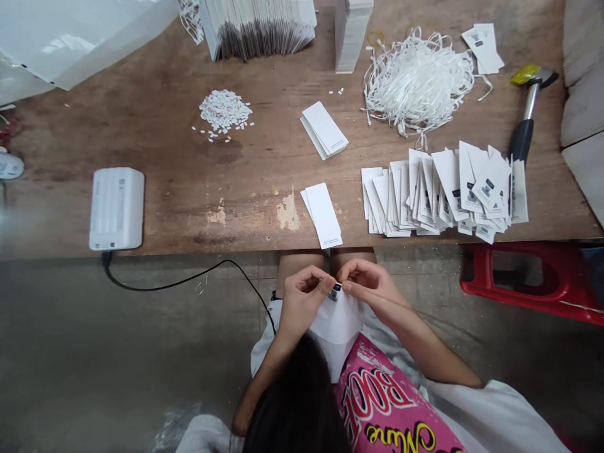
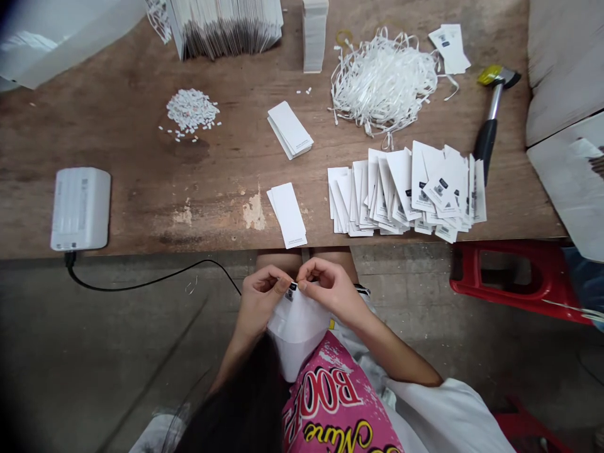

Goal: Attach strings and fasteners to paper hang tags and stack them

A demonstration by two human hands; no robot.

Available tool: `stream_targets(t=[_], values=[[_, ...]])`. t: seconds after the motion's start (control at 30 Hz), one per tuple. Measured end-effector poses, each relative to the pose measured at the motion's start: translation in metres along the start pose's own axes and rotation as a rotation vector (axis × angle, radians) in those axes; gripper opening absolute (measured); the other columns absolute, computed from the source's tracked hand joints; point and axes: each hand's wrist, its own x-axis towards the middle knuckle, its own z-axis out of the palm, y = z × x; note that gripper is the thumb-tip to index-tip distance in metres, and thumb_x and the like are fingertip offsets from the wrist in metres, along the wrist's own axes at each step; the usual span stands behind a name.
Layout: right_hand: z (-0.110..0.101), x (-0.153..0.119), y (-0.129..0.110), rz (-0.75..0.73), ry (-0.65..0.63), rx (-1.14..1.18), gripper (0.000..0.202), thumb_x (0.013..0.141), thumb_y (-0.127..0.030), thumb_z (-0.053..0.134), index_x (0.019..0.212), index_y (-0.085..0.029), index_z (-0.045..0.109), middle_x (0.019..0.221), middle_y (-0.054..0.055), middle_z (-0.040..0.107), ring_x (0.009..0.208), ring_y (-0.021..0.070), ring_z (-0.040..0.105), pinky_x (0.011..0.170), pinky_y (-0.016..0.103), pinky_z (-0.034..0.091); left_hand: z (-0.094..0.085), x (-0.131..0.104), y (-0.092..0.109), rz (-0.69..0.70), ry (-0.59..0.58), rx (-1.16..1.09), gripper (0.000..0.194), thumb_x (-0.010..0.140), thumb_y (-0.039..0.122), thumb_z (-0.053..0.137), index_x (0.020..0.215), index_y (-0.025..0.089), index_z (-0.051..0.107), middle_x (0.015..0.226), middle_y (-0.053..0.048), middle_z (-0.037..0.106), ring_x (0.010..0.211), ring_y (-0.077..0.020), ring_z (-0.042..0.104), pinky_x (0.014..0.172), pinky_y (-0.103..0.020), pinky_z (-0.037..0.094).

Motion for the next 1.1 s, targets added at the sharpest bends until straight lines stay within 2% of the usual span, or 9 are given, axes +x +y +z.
stream_targets(t=[0.1,0.2,0.3,0.37,0.47,0.53,0.73,0.9,1.1], values=[[0.007,-0.007,0.005,-0.119,0.116,-0.083,0.015,0.081,-0.032,0.068,0.079,-0.019,0.062,0.075,0.002,0.061,0.072,0.0135,0.057,0.064,0.025,0.046,0.001,0.000,0.000,-0.002,0.012,0.038,0.032,0.075,0.045,0.073,0.070,0.014,0.066,0.064,-0.001,0.063,0.058,-0.0101,0.054,0.055,-0.020,0.041],[0.016,-0.014,0.009,-0.332,0.335,-0.323,0.001,0.083,-0.020,0.065,0.084,-0.021,0.066,0.088,0.004,0.061,0.087,0.0168,0.059,0.077,0.031,0.048,0.003,-0.001,0.002,0.028,0.054,0.075,0.031,0.076,0.045,0.072,0.070,0.015,0.065,0.064,0.000,0.062,0.059,-0.0098,0.053,0.055,-0.020,0.040],[0.025,-0.020,0.008,-0.513,0.508,-0.540,0.015,0.080,-0.009,0.066,0.088,-0.022,0.068,0.087,0.003,0.059,0.085,0.0171,0.058,0.078,0.034,0.047,0.006,-0.003,0.004,0.073,0.084,0.096,0.030,0.078,0.043,0.070,0.069,0.016,0.065,0.065,0.000,0.063,0.061,-0.0102,0.054,0.057,-0.020,0.041],[0.030,-0.022,0.007,-0.554,0.510,-0.569,0.020,0.080,-0.005,0.064,0.091,-0.022,0.067,0.082,0.002,0.061,0.080,0.0167,0.058,0.074,0.033,0.047,0.008,-0.004,0.005,0.091,0.099,0.107,0.028,0.079,0.042,0.070,0.070,0.016,0.066,0.066,-0.001,0.064,0.062,-0.0109,0.055,0.059,-0.020,0.043],[0.035,-0.023,0.006,-0.520,0.470,-0.524,0.022,0.081,-0.005,0.063,0.096,-0.022,0.065,0.083,0.003,0.065,0.079,0.0175,0.060,0.071,0.034,0.049,0.010,-0.006,0.005,0.106,0.115,0.098,0.026,0.080,0.041,0.070,0.071,0.017,0.068,0.068,-0.001,0.065,0.064,-0.0115,0.057,0.060,-0.021,0.044],[0.036,-0.024,0.007,-0.528,0.501,-0.540,0.024,0.080,-0.006,0.065,0.098,-0.022,0.065,0.085,0.004,0.066,0.080,0.0178,0.061,0.071,0.034,0.050,0.010,-0.008,0.003,0.107,0.111,0.074,0.025,0.080,0.040,0.070,0.072,0.017,0.068,0.067,-0.001,0.066,0.062,-0.0111,0.057,0.059,-0.020,0.043],[0.037,-0.028,0.009,-0.711,0.583,-0.780,0.038,0.077,-0.001,0.067,0.106,-0.026,0.068,0.084,0.004,0.065,0.077,0.0160,0.062,0.068,0.033,0.051,0.011,-0.010,0.000,0.074,0.095,-0.002,0.021,0.081,0.037,0.068,0.073,0.017,0.067,0.068,0.000,0.065,0.065,-0.0105,0.057,0.061,-0.019,0.045],[0.033,-0.027,0.010,-0.760,0.558,-0.818,0.046,0.078,-0.002,0.066,0.114,-0.030,0.067,0.086,0.003,0.068,0.079,0.0167,0.065,0.068,0.034,0.052,0.011,-0.010,0.000,0.005,0.115,-0.022,0.024,0.081,0.039,0.068,0.071,0.016,0.066,0.067,0.001,0.063,0.062,-0.0097,0.053,0.058,-0.019,0.043],[0.027,-0.027,0.015,-0.790,0.530,-0.816,0.049,0.080,-0.001,0.064,0.116,-0.034,0.066,0.088,0.002,0.070,0.083,0.0183,0.067,0.069,0.036,0.053,0.011,-0.008,0.002,-0.131,0.103,-0.147,0.025,0.075,0.038,0.072,0.067,0.015,0.067,0.061,0.002,0.060,0.055,-0.0085,0.050,0.055,-0.020,0.041]])
